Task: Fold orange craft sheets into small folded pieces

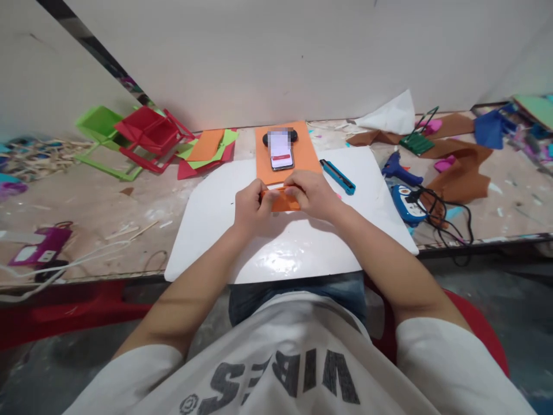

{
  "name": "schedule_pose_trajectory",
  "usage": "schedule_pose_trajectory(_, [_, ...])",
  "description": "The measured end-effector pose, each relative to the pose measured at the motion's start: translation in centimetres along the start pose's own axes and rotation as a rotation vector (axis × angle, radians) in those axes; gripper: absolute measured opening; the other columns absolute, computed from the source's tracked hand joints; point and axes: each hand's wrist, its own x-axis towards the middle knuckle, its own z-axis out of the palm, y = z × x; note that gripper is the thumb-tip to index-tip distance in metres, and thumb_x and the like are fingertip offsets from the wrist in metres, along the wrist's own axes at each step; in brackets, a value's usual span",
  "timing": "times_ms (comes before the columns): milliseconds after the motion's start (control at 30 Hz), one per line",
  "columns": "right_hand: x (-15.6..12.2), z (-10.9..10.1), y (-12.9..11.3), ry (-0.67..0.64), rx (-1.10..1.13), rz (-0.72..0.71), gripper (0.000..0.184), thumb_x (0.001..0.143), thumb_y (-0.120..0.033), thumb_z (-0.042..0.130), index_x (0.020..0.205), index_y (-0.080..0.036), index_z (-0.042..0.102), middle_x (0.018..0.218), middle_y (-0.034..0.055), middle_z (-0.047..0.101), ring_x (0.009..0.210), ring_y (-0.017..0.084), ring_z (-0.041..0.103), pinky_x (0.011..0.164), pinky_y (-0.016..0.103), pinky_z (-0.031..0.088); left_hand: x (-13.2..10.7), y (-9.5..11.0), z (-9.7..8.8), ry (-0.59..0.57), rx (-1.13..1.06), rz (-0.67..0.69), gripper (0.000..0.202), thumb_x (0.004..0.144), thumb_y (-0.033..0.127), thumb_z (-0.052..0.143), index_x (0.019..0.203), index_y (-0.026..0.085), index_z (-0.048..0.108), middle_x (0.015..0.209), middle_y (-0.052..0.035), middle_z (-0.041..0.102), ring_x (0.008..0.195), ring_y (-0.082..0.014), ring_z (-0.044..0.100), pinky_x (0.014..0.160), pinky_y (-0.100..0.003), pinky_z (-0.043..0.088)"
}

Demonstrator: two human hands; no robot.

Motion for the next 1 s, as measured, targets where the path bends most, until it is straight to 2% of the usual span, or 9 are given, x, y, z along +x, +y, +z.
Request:
schedule_pose_trajectory(200, [-0.6,0.4,0.0,-0.047,0.015,-0.102,0.027,0.118,-0.04,0.065,0.128,-0.026,0.086,0.11,0.0097,0.089,0.096,0.028,0.081,0.086,0.045,0.065,-0.5,0.1,-0.4,0.069,-0.034,-0.078,0.077,0.11,0.095,0.049,0.073,0.027,0.043,0.057,0.0034,0.047,0.053,-0.0158,0.043,0.056,-0.035,0.029])
schedule_pose_trajectory(367, [-0.7,-0.1,1.7,0.031,0.043,-0.022,0.03,0.119,-0.041,0.065,0.115,-0.028,0.091,0.096,0.0065,0.088,0.086,0.025,0.082,0.08,0.042,0.065,-1.1,0.7,-0.2,-0.01,-0.257,-0.2,0.075,0.107,0.096,0.064,0.081,0.026,0.058,0.067,0.0004,0.066,0.058,-0.0155,0.058,0.058,-0.032,0.043])
schedule_pose_trajectory(467, [-0.7,-3.1,5.3,0.364,-0.05,0.215,0.031,0.114,-0.05,0.07,0.11,-0.028,0.092,0.098,0.0069,0.088,0.089,0.028,0.082,0.085,0.046,0.067,-1.2,0.9,0.0,0.029,-0.46,-0.337,0.069,0.104,0.096,0.069,0.098,0.027,0.07,0.084,-0.0019,0.075,0.062,-0.015,0.063,0.061,-0.032,0.053])
schedule_pose_trajectory(533, [-0.7,-5.8,8.0,0.686,-0.128,0.405,0.032,0.111,-0.047,0.071,0.11,-0.022,0.091,0.108,0.0128,0.09,0.099,0.031,0.082,0.094,0.05,0.067,-1.1,0.9,0.0,0.075,-0.545,-0.406,0.072,0.101,0.099,0.07,0.099,0.028,0.073,0.088,-0.0022,0.075,0.061,-0.014,0.061,0.061,-0.032,0.056])
schedule_pose_trajectory(567, [-0.7,-7.1,9.1,0.783,-0.159,0.492,0.031,0.11,-0.042,0.07,0.107,-0.019,0.09,0.109,0.016,0.09,0.101,0.032,0.082,0.097,0.052,0.066,-1.0,0.8,-0.1,0.086,-0.568,-0.423,0.072,0.099,0.1,0.072,0.098,0.027,0.073,0.088,-0.0026,0.075,0.062,-0.014,0.062,0.062,-0.032,0.057])
schedule_pose_trajectory(633, [-0.4,-9.2,10.7,0.736,-0.21,0.653,0.026,0.11,-0.035,0.069,0.104,-0.018,0.087,0.109,0.0177,0.089,0.103,0.034,0.081,0.097,0.052,0.065,-0.8,0.7,-0.2,0.087,-0.586,-0.428,0.072,0.098,0.099,0.076,0.094,0.027,0.074,0.087,-0.0035,0.074,0.067,-0.0152,0.065,0.064,-0.031,0.058])
schedule_pose_trajectory(733, [0.7,-10.6,12.0,0.509,-0.309,0.831,0.018,0.106,-0.022,0.069,0.098,-0.018,0.084,0.102,0.015,0.086,0.101,0.033,0.08,0.1,0.052,0.065,-0.5,0.5,-0.4,0.07,-0.558,-0.4,0.062,0.103,0.086,0.081,0.089,0.026,0.074,0.085,-0.0037,0.074,0.069,-0.0154,0.065,0.065,-0.03,0.056])
schedule_pose_trajectory(867, [3.0,-10.1,12.9,0.249,-0.471,1.031,0.021,0.104,-0.011,0.064,0.095,-0.016,0.082,0.107,0.0192,0.084,0.109,0.036,0.081,0.106,0.053,0.065,0.0,-0.2,-0.5,0.075,-0.406,-0.34,0.041,0.106,0.057,0.083,0.083,0.024,0.071,0.079,-0.0017,0.073,0.066,-0.0145,0.062,0.066,-0.03,0.052])
schedule_pose_trajectory(1000, [3.8,-8.8,13.2,0.118,-0.642,1.031,0.027,0.111,-0.015,0.061,0.123,-0.011,0.084,0.139,0.0294,0.081,0.138,0.046,0.074,0.12,0.062,0.059,0.9,-1.5,-0.8,0.134,-0.172,-0.199,0.033,0.102,0.048,0.077,0.079,0.024,0.068,0.07,-0.0002,0.068,0.065,-0.0158,0.06,0.066,-0.03,0.05])
